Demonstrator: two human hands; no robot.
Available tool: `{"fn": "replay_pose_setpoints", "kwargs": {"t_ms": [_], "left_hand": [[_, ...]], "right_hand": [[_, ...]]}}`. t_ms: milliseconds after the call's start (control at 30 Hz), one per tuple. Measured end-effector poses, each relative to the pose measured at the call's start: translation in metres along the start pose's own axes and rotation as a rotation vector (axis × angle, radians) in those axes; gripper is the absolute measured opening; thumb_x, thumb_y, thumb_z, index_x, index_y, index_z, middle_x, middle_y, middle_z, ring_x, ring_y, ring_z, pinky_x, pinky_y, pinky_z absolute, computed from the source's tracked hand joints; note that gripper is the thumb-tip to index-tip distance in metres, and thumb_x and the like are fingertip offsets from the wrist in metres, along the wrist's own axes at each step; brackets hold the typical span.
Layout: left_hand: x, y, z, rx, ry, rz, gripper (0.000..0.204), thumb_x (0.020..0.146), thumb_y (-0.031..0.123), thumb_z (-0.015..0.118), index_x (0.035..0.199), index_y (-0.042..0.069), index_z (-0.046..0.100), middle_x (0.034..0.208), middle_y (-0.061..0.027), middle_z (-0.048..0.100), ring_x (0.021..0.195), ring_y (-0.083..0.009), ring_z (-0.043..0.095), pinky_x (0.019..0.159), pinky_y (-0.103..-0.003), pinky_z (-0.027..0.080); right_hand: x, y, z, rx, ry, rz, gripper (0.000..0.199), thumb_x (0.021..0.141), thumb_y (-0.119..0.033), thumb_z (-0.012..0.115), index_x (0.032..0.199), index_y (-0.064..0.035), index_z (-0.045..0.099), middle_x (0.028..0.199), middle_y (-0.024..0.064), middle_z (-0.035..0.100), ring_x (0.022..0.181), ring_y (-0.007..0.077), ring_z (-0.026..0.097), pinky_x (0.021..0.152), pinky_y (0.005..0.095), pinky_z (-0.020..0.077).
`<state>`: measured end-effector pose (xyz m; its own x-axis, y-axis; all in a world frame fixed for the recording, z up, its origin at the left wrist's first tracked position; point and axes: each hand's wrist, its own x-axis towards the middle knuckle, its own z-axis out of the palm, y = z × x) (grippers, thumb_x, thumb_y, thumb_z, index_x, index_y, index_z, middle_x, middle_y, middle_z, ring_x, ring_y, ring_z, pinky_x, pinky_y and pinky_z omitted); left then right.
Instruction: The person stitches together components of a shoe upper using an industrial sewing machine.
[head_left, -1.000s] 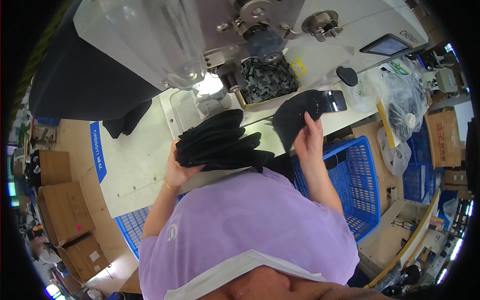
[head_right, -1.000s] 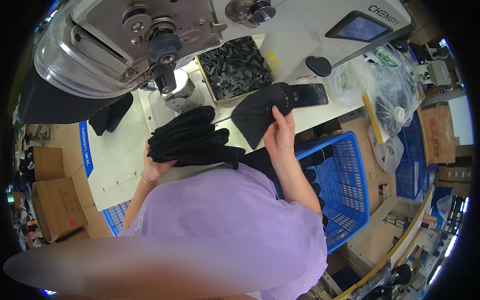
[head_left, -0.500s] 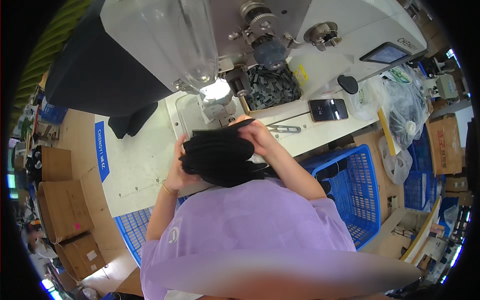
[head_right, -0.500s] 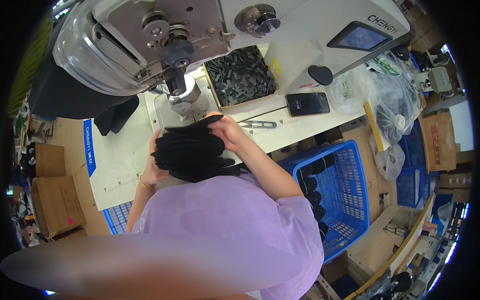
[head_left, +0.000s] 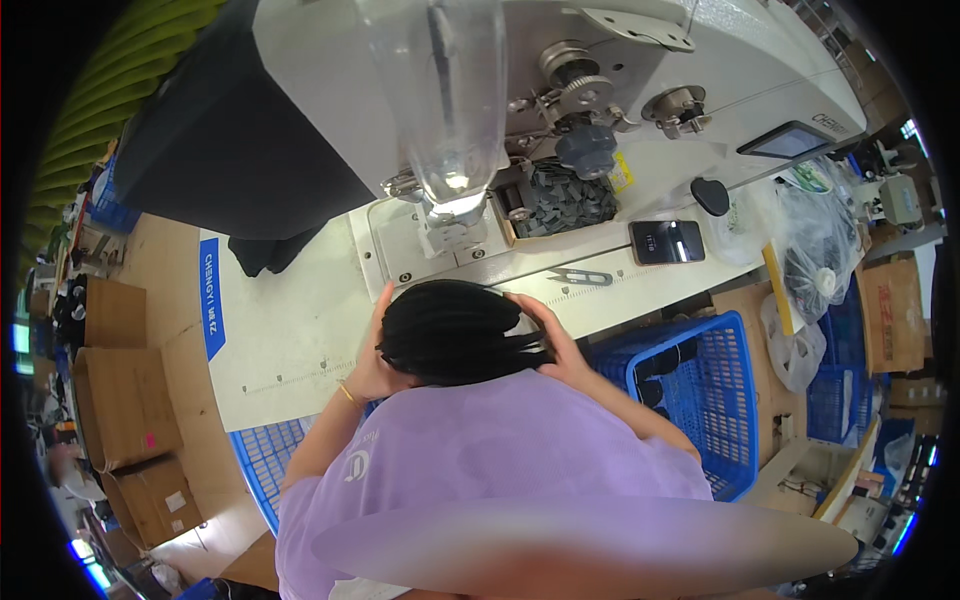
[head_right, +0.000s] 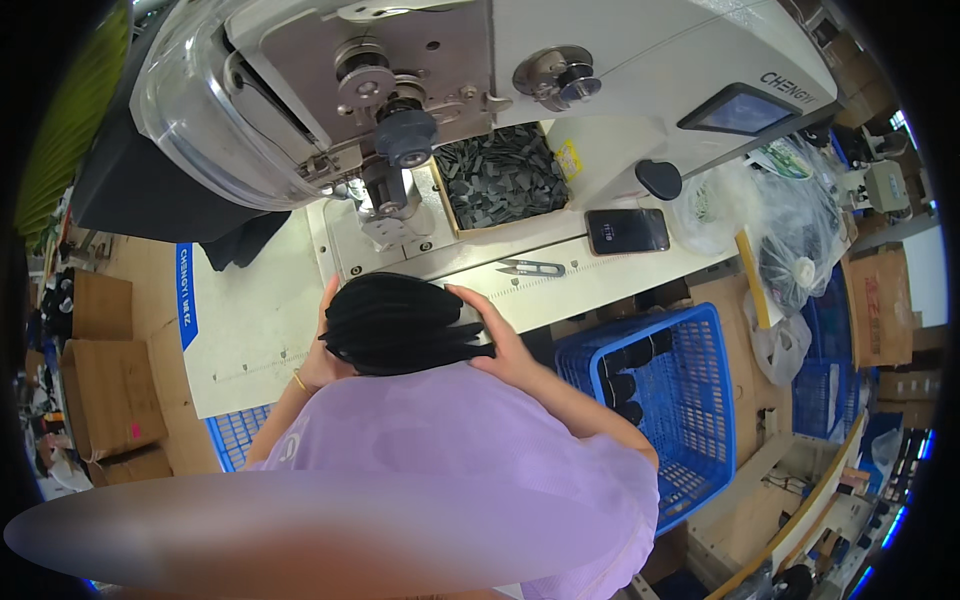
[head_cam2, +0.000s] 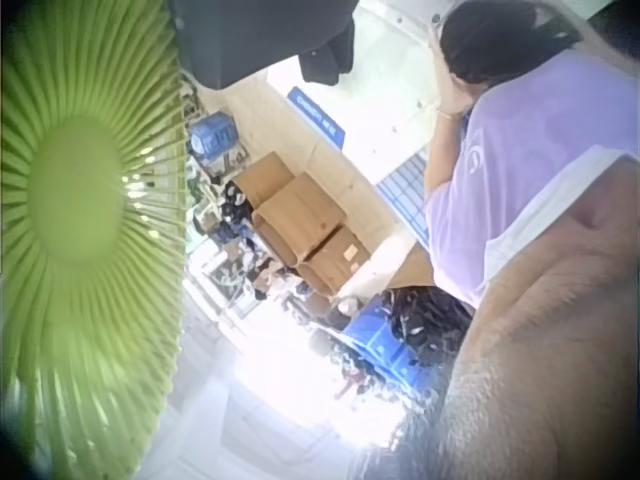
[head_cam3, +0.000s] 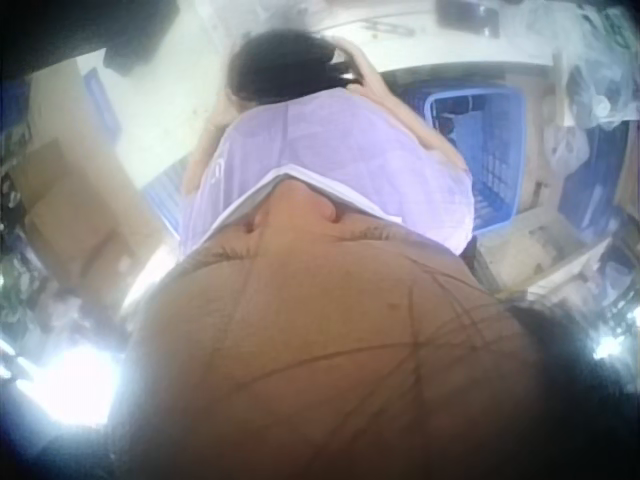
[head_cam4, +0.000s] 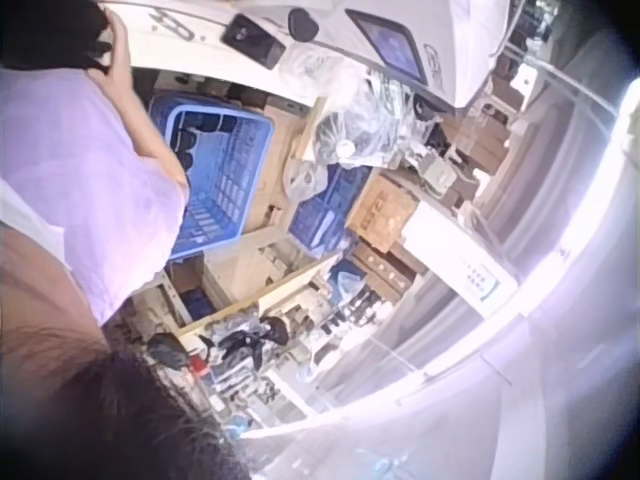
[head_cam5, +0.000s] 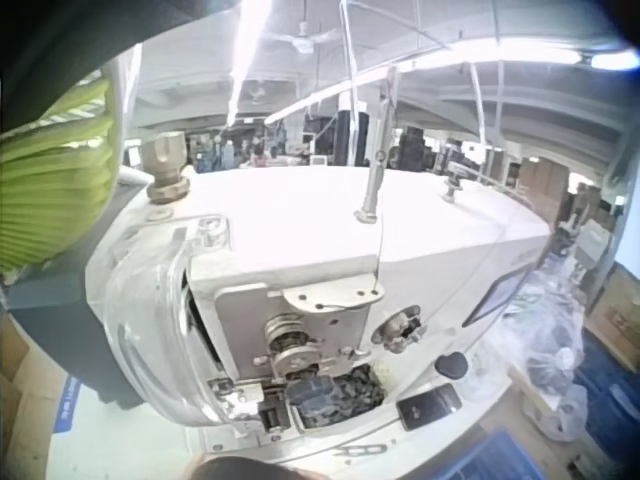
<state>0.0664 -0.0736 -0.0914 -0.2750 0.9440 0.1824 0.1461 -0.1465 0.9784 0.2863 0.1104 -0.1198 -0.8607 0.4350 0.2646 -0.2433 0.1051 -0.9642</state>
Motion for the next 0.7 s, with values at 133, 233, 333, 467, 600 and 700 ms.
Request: {"fn": "replay_pose_setpoints", "kwargs": {"t_ms": [133,233,333,467,600,700], "left_hand": [[0.024,0.022,0.019,-0.206,0.198,-0.164,0.127,0.053,0.003,0.085,0.149,0.011,0.001,0.141,-0.0112,0.04,0.132,-0.0238,0.038,0.109,-0.045,0.033],[0.018,-0.007,-0.007,-0.65,0.336,-0.306,0.128,0.058,0.022,0.086,0.149,0.014,-0.004,0.146,-0.0106,0.032,0.133,-0.0247,0.035,0.109,-0.046,0.033],[0.02,-0.006,-0.02,-0.026,0.065,0.045,0.124,0.067,0.055,0.076,0.149,0.013,-0.007,0.149,-0.0125,0.024,0.134,-0.0273,0.033,0.11,-0.043,0.031],[-0.003,-0.055,0.003,-0.3,0.261,0.14,0.11,0.079,0.062,0.061,0.149,0.008,-0.005,0.151,-0.0118,0.022,0.134,-0.0262,0.034,0.11,-0.041,0.03],[0.021,-0.023,0.011,-0.681,0.481,0.205,0.087,0.09,0.061,0.041,0.149,0.005,0.009,0.148,-0.013,0.029,0.132,-0.0259,0.037,0.11,-0.04,0.031],[0.022,-0.024,0.005,-0.283,0.347,-0.123,0.078,0.093,0.057,0.036,0.147,0.003,0.018,0.143,-0.0164,0.038,0.13,-0.0282,0.039,0.11,-0.039,0.031]], "right_hand": [[0.028,0.015,0.023,0.184,0.214,-0.193,0.068,0.071,-0.025,0.071,0.13,-0.0002,0.046,0.134,0.0161,0.049,0.128,0.0303,0.043,0.109,0.0401,0.0276],[0.075,0.006,0.006,-0.358,0.062,-0.434,0.059,0.081,-0.035,0.066,0.124,0.0026,0.051,0.128,0.0177,0.053,0.123,0.0317,0.047,0.104,0.0387,0.0347],[0.065,0.014,0.003,-0.402,0.296,-0.365,0.067,0.086,-0.05,0.056,0.127,0.0025,0.048,0.13,0.0174,0.051,0.123,0.0313,0.047,0.104,0.0388,0.0347],[0.06,0.017,0.034,-0.034,0.266,-0.181,0.073,0.088,-0.053,0.048,0.135,0.0026,0.04,0.136,0.0179,0.044,0.128,0.0286,0.042,0.108,0.0383,0.029],[0.069,0.011,0.023,-0.013,0.308,-0.125,0.074,0.085,-0.045,0.05,0.14,0.0013,0.032,0.141,0.0176,0.038,0.132,0.0305,0.036,0.11,0.0395,0.0258],[0.074,-0.003,0.028,-0.17,0.095,-0.235,0.079,0.081,-0.04,0.052,0.142,0.0021,0.025,0.147,0.0176,0.029,0.136,0.031,0.029,0.112,0.0415,0.0204]]}}
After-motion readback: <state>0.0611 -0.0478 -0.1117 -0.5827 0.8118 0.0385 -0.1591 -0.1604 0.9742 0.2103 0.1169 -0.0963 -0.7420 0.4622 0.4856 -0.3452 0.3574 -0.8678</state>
